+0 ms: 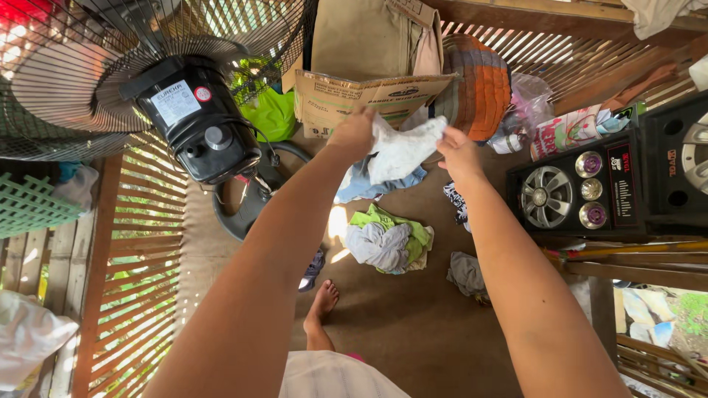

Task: The person picks up various items of clothing from a basket and surrounding surfaces, shakes them out, and folds them by hand.

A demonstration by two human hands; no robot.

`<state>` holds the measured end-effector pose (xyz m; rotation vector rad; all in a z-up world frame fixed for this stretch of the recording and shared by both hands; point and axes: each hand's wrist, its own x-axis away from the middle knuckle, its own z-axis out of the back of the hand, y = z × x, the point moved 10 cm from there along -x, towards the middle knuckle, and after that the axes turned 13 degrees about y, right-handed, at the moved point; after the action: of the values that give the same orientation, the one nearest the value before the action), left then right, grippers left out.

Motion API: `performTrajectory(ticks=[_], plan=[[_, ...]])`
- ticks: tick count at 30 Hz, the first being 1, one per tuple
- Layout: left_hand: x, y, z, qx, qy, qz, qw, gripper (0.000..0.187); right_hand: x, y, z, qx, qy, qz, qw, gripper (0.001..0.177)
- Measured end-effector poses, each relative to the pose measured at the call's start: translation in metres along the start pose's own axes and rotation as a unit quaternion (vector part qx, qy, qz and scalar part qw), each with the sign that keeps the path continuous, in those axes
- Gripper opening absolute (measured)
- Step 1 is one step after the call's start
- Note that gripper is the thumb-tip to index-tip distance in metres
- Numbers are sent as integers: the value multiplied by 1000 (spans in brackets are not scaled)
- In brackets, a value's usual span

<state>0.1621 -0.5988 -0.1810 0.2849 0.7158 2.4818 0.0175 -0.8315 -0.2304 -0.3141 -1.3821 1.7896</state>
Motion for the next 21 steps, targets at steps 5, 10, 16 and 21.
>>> performTrajectory(ticks=[5,10,16,21], plan=[[13,5,-25,-115,-18,-98,988,85,15,-8,-30,48,-69,132,988,85],[40,7,-10,-167,-16,-115,979,77,50,-24,-48,83,-68,5,994,84],[54,29,67,-182,79,-132,971,75,80,-104,-73,58,-69,175,981,84],[76,36,134,-175,151,-161,960,73,151,-188,-82,122,-29,272,954,83]])
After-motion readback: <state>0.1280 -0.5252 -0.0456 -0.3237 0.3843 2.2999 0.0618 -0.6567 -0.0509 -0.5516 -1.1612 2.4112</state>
